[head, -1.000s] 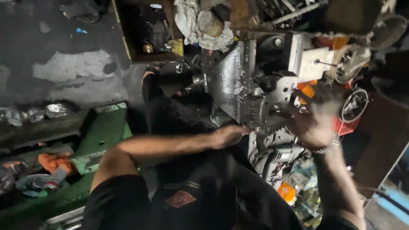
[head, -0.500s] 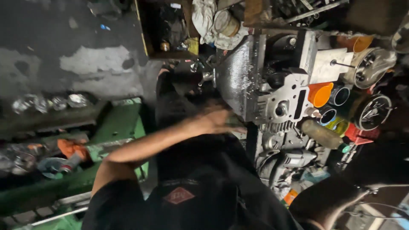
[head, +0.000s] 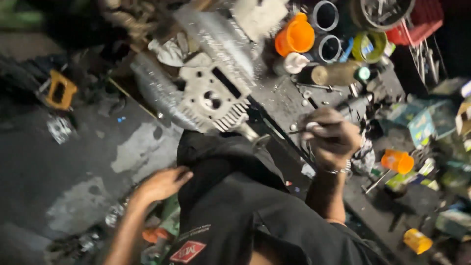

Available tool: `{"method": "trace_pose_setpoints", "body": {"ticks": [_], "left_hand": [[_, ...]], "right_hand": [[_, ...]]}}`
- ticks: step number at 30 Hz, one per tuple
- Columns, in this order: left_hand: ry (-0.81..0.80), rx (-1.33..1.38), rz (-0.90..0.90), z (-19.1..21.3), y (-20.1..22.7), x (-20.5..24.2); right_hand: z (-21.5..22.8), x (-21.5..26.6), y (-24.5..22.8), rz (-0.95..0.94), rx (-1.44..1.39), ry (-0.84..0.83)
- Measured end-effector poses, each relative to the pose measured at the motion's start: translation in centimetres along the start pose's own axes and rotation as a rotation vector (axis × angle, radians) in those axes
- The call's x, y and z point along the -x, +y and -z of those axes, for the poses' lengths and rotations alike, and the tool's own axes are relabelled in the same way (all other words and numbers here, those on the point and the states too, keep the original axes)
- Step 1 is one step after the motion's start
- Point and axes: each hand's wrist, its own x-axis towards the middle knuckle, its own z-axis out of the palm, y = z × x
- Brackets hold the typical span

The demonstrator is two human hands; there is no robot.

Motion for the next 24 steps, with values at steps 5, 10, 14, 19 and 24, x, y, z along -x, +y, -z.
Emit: {"method": "trace_pose_setpoints", "body": {"ticks": [5,10,14,19,24], "left_hand": [[0.118,0.108,-0.411,7.7,15.5,7.3],[0.233,-0.079,-0.897,7.0,24.3,7.1],[0.292,-0.053,-0.889,5.8,25.8,5.8],[0.451,0.05,-0.809,5.0,25.0,5.8],[0.724,-0.014,-1.222,6.0,23.0,8.4]], "right_hand": [[-1.6,0.1,-0.6,0.16,-0.124,-0.186],[-2.4,1.3,-1.8,0.371,0.03,-0.16],[-0.3,2.5,-1.0,0.4,0.026,-0.145],[2.7,6.4,2.0,-0.074,-0.243,-0.212],[5.6,10.5,4.1,-0.416,0.072,-0.842]]}}
